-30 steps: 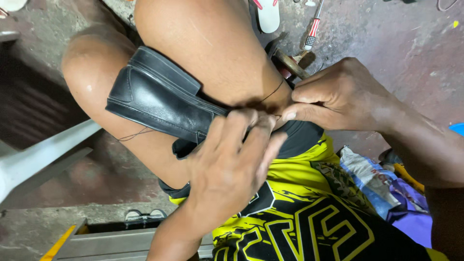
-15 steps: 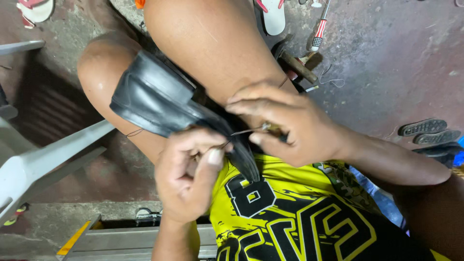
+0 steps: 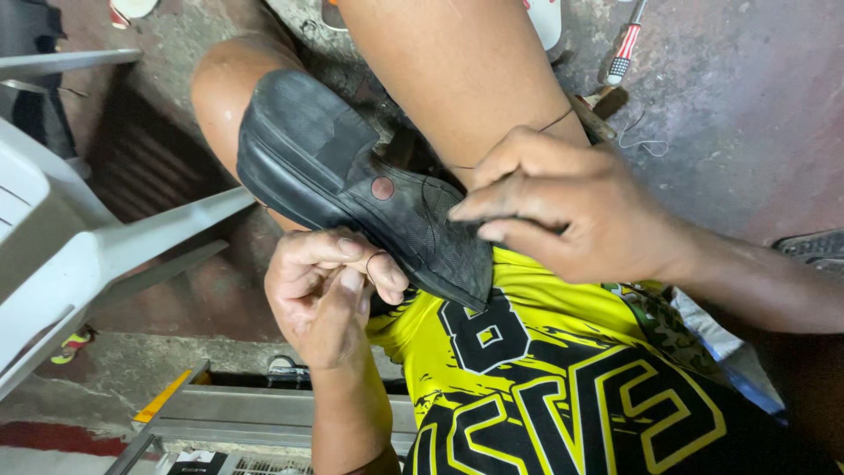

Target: The person stitches the sole of a black loafer using a needle and thread, pulling the thread through the material by hand.

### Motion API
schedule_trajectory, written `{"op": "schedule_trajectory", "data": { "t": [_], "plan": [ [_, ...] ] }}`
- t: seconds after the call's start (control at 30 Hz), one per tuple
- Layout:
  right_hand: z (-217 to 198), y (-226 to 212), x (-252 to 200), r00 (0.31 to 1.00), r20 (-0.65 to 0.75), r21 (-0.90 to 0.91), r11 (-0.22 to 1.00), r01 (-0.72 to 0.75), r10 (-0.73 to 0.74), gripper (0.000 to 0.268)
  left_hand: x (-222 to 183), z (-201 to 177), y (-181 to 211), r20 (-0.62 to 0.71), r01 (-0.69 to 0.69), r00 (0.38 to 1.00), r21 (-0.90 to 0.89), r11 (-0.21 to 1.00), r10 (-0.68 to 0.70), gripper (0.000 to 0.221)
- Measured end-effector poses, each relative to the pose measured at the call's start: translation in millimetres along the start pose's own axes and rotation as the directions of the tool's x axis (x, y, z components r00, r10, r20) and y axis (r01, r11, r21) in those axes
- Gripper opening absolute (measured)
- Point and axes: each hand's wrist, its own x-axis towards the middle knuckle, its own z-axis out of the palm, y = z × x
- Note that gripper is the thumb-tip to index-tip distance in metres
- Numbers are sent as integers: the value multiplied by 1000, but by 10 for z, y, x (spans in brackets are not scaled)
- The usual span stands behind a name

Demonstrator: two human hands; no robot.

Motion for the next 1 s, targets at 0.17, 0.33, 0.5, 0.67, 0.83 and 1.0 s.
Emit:
{"op": "schedule_trajectory", "data": {
  "t": [0.17,0.33,0.5,0.67,0.83,1.0],
  "plan": [
    [245,-20,164,950,-10,-190,933,305,-312,8,-19,1,-69,-38,-22,999,-47,999,20,17],
    [126,160,-29,925,379,575,791,-212,-27,12,70,176,134,20,16,1000,228,973,-21,22],
    [-144,273,-303,777,623,690,405,-600,88,16,277,514,487,293,-77,943,660,748,-161,33],
    [-95,106,-198,902,404,584,718,-380,149,14,379,582,572,353,-115,892,780,615,-281,63],
    [161,-117,114,883,296,13,923,-385,364,18,394,601,482,365,-192,915,770,608,-174,76],
    [76,-100,147,998,-30,-182,982,46,-52,11,393,641,411,295,-80,927,759,646,-232,86]
  ]
}}
